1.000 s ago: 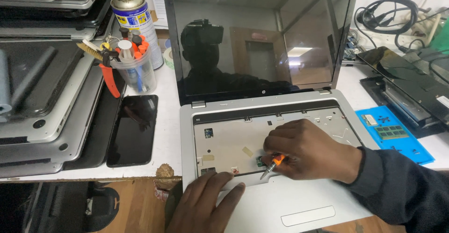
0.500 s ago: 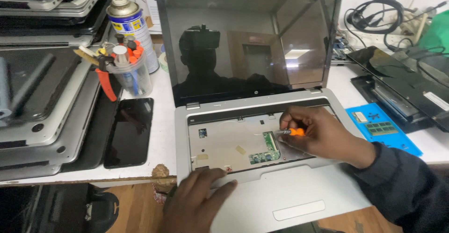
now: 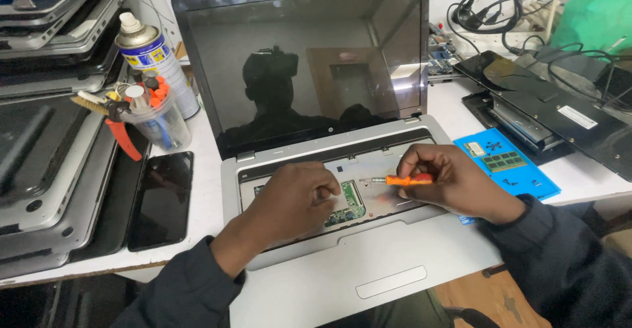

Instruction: Removing screws and prying the top case of a laptop to disassemble it for repair.

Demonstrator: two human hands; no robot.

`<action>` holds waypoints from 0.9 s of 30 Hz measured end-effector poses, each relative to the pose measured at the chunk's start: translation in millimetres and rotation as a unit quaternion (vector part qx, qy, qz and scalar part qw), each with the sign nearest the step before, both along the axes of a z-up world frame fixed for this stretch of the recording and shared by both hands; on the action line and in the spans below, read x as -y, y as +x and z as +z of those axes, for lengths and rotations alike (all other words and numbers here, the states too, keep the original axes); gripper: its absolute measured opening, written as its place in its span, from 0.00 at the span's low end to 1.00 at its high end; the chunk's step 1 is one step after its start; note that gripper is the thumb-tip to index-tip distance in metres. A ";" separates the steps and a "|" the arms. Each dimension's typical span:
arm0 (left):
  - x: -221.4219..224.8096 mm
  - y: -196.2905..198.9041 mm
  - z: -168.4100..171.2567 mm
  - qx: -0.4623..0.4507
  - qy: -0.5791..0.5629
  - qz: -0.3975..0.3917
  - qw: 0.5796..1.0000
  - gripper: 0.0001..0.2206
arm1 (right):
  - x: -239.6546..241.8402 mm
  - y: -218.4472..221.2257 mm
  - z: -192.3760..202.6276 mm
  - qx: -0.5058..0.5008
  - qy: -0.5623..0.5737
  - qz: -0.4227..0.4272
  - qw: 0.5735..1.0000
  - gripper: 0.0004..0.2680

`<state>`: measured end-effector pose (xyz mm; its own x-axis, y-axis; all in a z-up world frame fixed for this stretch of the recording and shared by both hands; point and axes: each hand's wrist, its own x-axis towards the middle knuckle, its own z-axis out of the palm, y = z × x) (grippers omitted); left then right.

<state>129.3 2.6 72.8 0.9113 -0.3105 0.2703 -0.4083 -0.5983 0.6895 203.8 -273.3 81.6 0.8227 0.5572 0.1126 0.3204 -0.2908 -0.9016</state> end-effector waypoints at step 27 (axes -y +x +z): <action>23.9 9.3 3.6 0.081 0.032 -0.014 0.996 0.05 | 10.3 5.9 -20.5 0.028 0.061 -0.074 0.995 0.06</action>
<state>138.6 -21.3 76.5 0.8483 -0.3559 0.3920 -0.5279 -0.6263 0.5737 209.7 -283.6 61.1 0.8849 0.4105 0.2201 0.3330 -0.2273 -0.9151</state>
